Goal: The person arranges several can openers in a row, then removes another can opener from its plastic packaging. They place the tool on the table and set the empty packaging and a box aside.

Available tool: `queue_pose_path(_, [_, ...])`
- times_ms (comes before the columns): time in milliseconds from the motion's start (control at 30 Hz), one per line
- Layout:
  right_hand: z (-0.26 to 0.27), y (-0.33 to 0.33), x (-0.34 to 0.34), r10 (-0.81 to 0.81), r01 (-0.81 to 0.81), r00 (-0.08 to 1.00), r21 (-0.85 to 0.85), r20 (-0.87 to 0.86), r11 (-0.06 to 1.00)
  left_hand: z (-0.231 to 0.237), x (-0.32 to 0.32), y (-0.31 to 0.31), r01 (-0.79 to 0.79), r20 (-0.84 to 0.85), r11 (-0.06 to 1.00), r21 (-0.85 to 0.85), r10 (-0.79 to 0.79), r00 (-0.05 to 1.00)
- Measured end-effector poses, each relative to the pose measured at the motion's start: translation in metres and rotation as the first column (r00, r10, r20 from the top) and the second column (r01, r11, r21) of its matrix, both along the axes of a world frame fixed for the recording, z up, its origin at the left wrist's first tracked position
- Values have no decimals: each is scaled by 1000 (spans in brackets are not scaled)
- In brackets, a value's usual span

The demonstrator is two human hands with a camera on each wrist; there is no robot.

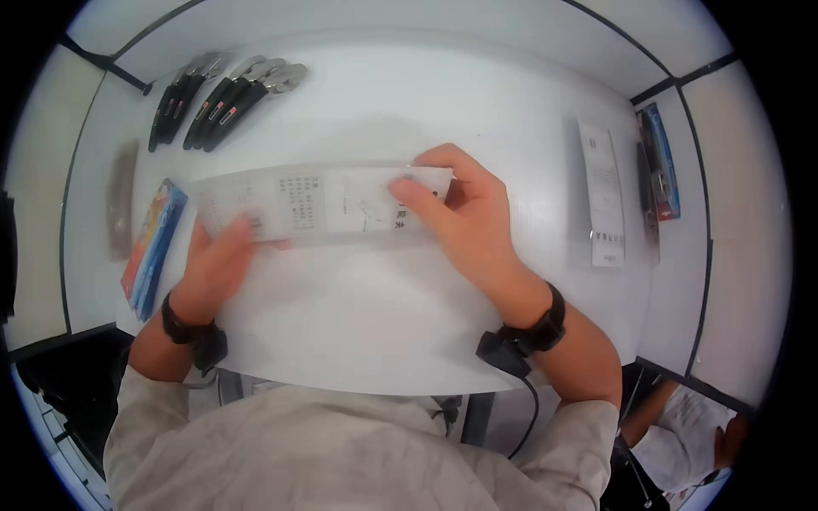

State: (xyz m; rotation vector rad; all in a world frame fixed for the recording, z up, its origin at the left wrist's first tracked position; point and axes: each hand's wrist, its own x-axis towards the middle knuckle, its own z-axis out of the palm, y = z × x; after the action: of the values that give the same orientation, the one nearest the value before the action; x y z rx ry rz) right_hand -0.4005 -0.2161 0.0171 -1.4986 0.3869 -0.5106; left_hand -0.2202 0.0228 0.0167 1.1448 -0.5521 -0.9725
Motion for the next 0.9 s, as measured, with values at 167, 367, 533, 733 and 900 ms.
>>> queue_pose_path(167, [-8, 0, -2, -52, 62, 996, -138, 77, 988, 1, 0, 3, 35, 10, 999, 11, -35, 999])
queue_pose_path(367, [-6, 2, -3, -66, 111, 982, -264, 175, 958, -1, 3, -1, 62, 203, 996, -63, -49, 978])
queue_pose_path(533, [-5, 2, 0, -7, 92, 976, -382, 218, 919, 8, 1, -3, 17, 329, 999, 41, -29, 944])
queue_pose_path(733, [-9, -1, -3, 5, 74, 982, -413, 188, 908, 3, -1, -4, 59, 491, 997, -56, -24, 871])
queue_pose_path(900, [-11, -1, -1, 7, 101, 973, -456, 229, 884, 4, 0, -3, 80, 560, 997, -12, -60, 827])
